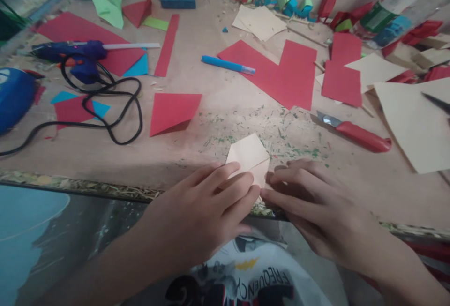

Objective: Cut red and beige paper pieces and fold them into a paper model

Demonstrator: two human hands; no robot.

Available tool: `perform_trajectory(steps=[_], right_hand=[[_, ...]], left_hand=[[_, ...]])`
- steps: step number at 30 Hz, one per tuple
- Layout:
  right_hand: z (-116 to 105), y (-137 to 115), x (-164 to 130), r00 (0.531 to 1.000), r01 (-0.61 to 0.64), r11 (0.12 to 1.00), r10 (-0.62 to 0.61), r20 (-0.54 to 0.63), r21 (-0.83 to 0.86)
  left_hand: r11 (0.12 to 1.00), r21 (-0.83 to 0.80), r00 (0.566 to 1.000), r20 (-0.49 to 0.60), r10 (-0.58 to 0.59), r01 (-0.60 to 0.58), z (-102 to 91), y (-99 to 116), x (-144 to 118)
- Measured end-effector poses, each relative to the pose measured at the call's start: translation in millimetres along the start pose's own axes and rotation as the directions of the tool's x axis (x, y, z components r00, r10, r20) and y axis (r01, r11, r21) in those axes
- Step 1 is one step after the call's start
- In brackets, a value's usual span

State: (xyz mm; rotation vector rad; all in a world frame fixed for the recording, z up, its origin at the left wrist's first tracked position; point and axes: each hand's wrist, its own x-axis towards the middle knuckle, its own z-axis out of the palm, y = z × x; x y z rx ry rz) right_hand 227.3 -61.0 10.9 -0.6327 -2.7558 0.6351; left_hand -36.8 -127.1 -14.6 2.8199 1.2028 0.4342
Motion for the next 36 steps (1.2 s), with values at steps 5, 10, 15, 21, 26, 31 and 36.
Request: perform_trajectory(steps=[5, 10, 15, 21, 26, 31, 36], right_hand=[[-0.4, 0.5, -1.0, 0.999, 0.054, 0.996, -0.054, 0.005, -0.065], [0.3, 0.8, -2.1, 0.998, 0.055, 0.998, -0.055, 0.03, -0.023], [0.2, 0.9, -1.3, 0.997, 0.073, 0.996, -0.071, 0.034, -0.051], [-2.3, 0.3, -0.6, 0.994, 0.103, 0.992, -0.101, 0.029, -0.069], [-1.5, 1.5, -2.5, 0.995, 0.096, 0.993, -0.095, 0.028, -0.066], [-1.2, 3.9, -2.7, 0.995, 0.092, 0.994, -0.09, 0.042, -0.061], [-2.6, 3.0, -1.4, 0.994, 0.102, 0.994, -0.1, 0.048, -0.033]], left_hand=[[1.0, -0.012, 1.0, -0.002, -0.011, 0.011, -0.7, 0.3, 0.2], [1.0, -0.015, 1.0, 0.002, -0.019, 0.019, -0.7, 0.6, 1.0], [1.0, -0.023, 1.0, 0.008, -0.012, 0.012, -0.4, 0.3, 1.2], [0.998, -0.052, 1.0, 0.014, -0.02, 0.021, -0.9, -0.6, 1.2], [0.998, -0.057, 1.0, 0.001, -0.015, 0.015, -2.0, -0.4, -1.1], [0.998, -0.054, 1.0, 0.0, -0.018, 0.018, -1.1, -0.3, -2.9], [0.999, -0.036, 1.0, 0.008, -0.02, 0.021, 0.2, 0.0, -3.6]])
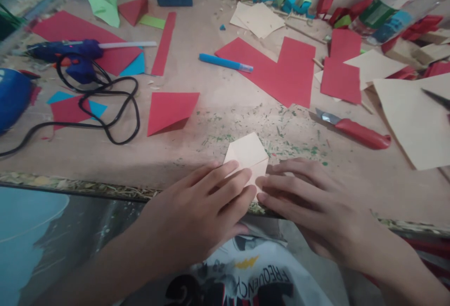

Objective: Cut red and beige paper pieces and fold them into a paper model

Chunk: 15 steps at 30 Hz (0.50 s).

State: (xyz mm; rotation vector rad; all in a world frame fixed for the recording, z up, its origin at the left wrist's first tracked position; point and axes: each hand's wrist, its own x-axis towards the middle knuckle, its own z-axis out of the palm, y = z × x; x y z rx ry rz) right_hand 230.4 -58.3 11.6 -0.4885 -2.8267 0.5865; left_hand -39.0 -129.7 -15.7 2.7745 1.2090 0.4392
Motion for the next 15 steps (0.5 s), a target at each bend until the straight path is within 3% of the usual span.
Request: perform_trajectory(steps=[7, 11, 15], right_hand=[[1.7, 0.0, 3.4, 0.998, -0.065, 0.998, 0.065, -0.011, -0.011], [2.5, 1.2, 4.2, 0.986, -0.165, 0.984, 0.164, -0.027, -0.07], [1.9, 2.9, 6.6, 0.98, -0.193, 0.964, 0.182, -0.077, -0.183]], left_hand=[[0.999, 0.044, 1.0, -0.019, 0.015, -0.014, 0.3, 1.3, 1.7], [0.999, 0.042, 1.0, -0.022, 0.023, -0.022, -0.4, 0.9, 3.4], [1.0, 0.025, 1.0, -0.023, 0.016, -0.016, -1.2, 1.1, 2.6]])
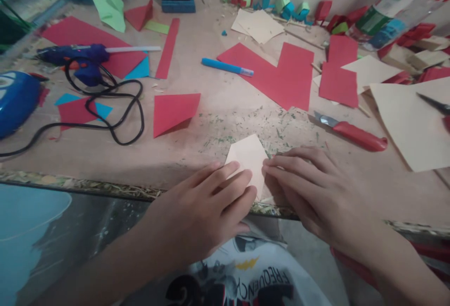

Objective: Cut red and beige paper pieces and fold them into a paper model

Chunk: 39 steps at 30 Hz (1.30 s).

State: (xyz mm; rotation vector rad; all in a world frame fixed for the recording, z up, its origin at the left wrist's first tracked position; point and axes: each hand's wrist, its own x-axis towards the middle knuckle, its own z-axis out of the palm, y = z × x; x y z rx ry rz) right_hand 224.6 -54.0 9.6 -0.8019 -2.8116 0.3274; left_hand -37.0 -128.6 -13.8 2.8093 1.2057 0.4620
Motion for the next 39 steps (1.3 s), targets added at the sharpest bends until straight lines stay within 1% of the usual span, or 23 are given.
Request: perform_trajectory(steps=[3, 7, 12, 14, 18, 20, 23, 26, 30, 33, 35, 39], right_hand=[[-1, 2, 6, 0.999, -0.033, 0.999, 0.032, -0.033, -0.031], [-6, 2, 16, 0.988, -0.13, 0.99, 0.134, -0.071, 0.051], [-12, -2, 25, 0.979, -0.2, 0.967, 0.204, -0.013, 0.158], [-12, -2, 27, 0.973, -0.223, 0.96, 0.228, -0.012, 0.171], [-12, -1, 30, 0.97, -0.238, 0.962, 0.242, -0.012, 0.137], [-12, -2, 32, 0.968, -0.244, 0.953, 0.251, -0.014, 0.18], [-14, -5, 32, 0.964, -0.24, 0.924, 0.263, -0.039, 0.297], [-15, -9, 31, 0.972, -0.193, 0.913, 0.227, -0.055, 0.359], [-9, -12, 27, 0.994, -0.065, 0.947, 0.087, -0.058, 0.316], [-1, -11, 26, 0.997, 0.031, 0.964, -0.01, -0.079, 0.265], [4, -10, 24, 0.996, 0.059, 0.969, -0.04, -0.085, 0.239], [7, -8, 21, 0.996, 0.076, 0.973, -0.062, -0.071, 0.22]], left_hand=[[0.999, -0.038, 1.0, 0.003, -0.02, 0.02, -1.0, 1, -1], [0.998, -0.063, 1.0, -0.011, -0.02, 0.019, -2.5, 3, 2], [0.998, -0.057, 1.0, -0.022, 0.001, -0.002, -1.3, 1, 4], [0.998, -0.059, 1.0, -0.025, 0.006, -0.007, -0.4, 0, 4], [0.997, -0.076, 0.998, -0.062, 0.001, -0.006, 0.6, 0, 3], [0.996, -0.085, 0.997, -0.077, -0.007, 0.0, 1.0, 1, 2], [0.995, -0.098, 0.994, -0.108, -0.015, 0.005, 1.9, 1, 2], [0.994, -0.105, 0.992, -0.121, -0.022, 0.009, 3.0, 0, 2], [0.995, -0.102, 0.994, -0.105, -0.027, 0.016, 4.1, -1, 2], [0.995, -0.104, 0.996, -0.092, -0.016, 0.006, 3.6, -1, 2], [0.992, -0.123, 0.995, -0.096, -0.017, 0.005, 2.8, -1, 2], [0.988, -0.151, 0.995, -0.092, -0.034, 0.02, 2.0, -1, 2]])
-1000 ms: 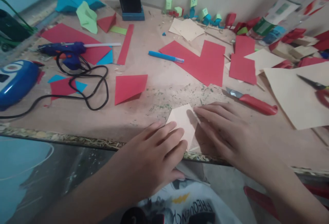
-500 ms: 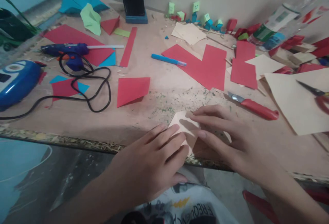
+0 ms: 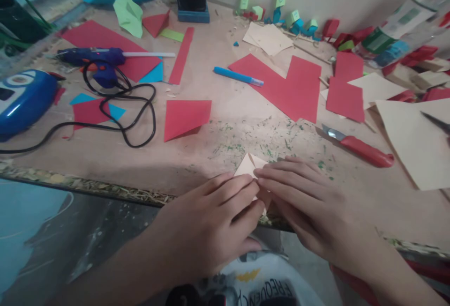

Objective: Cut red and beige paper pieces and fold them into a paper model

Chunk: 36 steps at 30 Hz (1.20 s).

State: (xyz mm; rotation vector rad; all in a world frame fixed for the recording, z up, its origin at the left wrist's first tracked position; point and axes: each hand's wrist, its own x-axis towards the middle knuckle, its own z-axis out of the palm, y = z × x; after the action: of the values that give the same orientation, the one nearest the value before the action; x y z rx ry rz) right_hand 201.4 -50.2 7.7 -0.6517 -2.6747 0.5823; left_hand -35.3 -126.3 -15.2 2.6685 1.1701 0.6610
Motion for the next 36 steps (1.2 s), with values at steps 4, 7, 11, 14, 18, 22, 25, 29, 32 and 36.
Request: perform_trajectory(steps=[4, 7, 11, 14, 18, 22, 25, 29, 32, 36], right_hand=[[-1, -2, -1, 1.0, -0.022, 0.999, 0.022, -0.021, 0.023], [-4, -6, 0, 0.995, -0.103, 0.991, 0.104, -0.011, 0.081], [-6, -11, -1, 0.98, -0.2, 0.965, 0.2, 0.015, 0.167], [-6, -12, -1, 0.972, -0.234, 0.953, 0.236, 0.01, 0.19], [-5, -13, 0, 0.972, -0.23, 0.953, 0.233, 0.006, 0.198], [-3, -14, 0, 0.978, -0.206, 0.96, 0.21, -0.003, 0.187], [-3, -16, 0, 0.978, -0.2, 0.962, 0.206, -0.014, 0.184], [-3, -17, 0, 0.982, -0.184, 0.965, 0.19, -0.014, 0.188], [-2, -16, -1, 0.983, -0.179, 0.966, 0.184, -0.014, 0.187], [0, -15, -3, 0.982, -0.184, 0.965, 0.189, -0.008, 0.188]], left_hand=[[1.0, -0.012, 1.0, 0.01, -0.005, 0.006, -1.0, 0, -1], [0.999, -0.03, 0.999, 0.028, -0.019, 0.019, -3.2, -1, -1], [0.998, -0.049, 0.998, 0.066, -0.025, 0.028, -5.4, -1, -1], [0.999, -0.036, 0.996, 0.083, -0.02, 0.023, -5.1, -1, 0], [1.0, -0.009, 0.997, 0.076, 0.007, -0.007, -4.3, -1, 0], [0.999, 0.02, 0.998, 0.056, 0.031, -0.032, -4.0, -1, -1], [1.0, 0.02, 0.998, 0.053, 0.023, -0.024, -3.8, 0, -1], [1.0, 0.018, 0.998, 0.064, 0.01, -0.011, -3.6, 0, -1], [1.0, 0.012, 0.997, 0.072, -0.003, 0.002, -3.5, 0, -1], [1.0, -0.008, 0.998, 0.055, -0.014, 0.015, -3.4, 1, 0]])
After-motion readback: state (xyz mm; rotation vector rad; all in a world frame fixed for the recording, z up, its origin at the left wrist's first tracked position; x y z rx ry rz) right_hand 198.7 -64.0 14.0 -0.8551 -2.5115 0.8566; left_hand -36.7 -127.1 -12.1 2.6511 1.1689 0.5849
